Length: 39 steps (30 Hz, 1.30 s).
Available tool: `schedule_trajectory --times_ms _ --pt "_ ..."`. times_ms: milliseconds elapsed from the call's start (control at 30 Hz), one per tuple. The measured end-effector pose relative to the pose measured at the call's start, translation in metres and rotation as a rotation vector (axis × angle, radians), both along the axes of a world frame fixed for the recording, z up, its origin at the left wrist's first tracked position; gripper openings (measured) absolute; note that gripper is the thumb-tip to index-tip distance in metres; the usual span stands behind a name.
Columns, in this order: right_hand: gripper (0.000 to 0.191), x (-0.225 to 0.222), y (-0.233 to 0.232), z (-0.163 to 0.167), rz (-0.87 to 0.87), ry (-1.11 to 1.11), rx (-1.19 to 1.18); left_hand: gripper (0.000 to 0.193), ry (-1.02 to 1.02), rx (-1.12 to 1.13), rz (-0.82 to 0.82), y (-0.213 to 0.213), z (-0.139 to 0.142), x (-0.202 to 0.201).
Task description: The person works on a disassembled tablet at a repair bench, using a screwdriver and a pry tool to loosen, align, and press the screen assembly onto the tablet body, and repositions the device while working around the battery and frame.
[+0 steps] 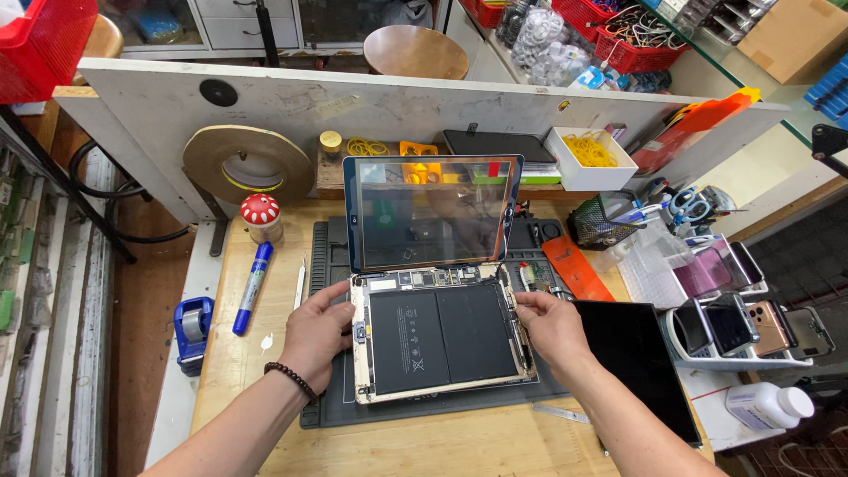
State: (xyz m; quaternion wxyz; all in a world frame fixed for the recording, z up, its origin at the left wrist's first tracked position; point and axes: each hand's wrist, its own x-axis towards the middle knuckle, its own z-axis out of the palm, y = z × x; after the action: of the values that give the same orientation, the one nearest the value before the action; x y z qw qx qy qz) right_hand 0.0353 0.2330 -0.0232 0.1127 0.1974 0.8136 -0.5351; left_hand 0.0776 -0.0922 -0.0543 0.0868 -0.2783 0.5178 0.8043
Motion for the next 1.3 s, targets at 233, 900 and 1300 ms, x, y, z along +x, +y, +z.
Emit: schedule_trajectory --times_ms 233,900,1300 --pt "0.024 0.000 -0.001 0.006 -0.011 -0.039 0.005 0.046 0.006 0.000 0.022 0.001 -0.004 -0.001" --pt "0.024 -0.001 -0.002 0.007 0.011 -0.047 0.036 0.042 -0.044 -0.046 0.059 0.005 0.004 -0.003" --pt "0.026 -0.002 -0.003 0.008 0.003 -0.061 0.022 0.041 -0.027 -0.062 0.061 0.005 0.003 -0.003"
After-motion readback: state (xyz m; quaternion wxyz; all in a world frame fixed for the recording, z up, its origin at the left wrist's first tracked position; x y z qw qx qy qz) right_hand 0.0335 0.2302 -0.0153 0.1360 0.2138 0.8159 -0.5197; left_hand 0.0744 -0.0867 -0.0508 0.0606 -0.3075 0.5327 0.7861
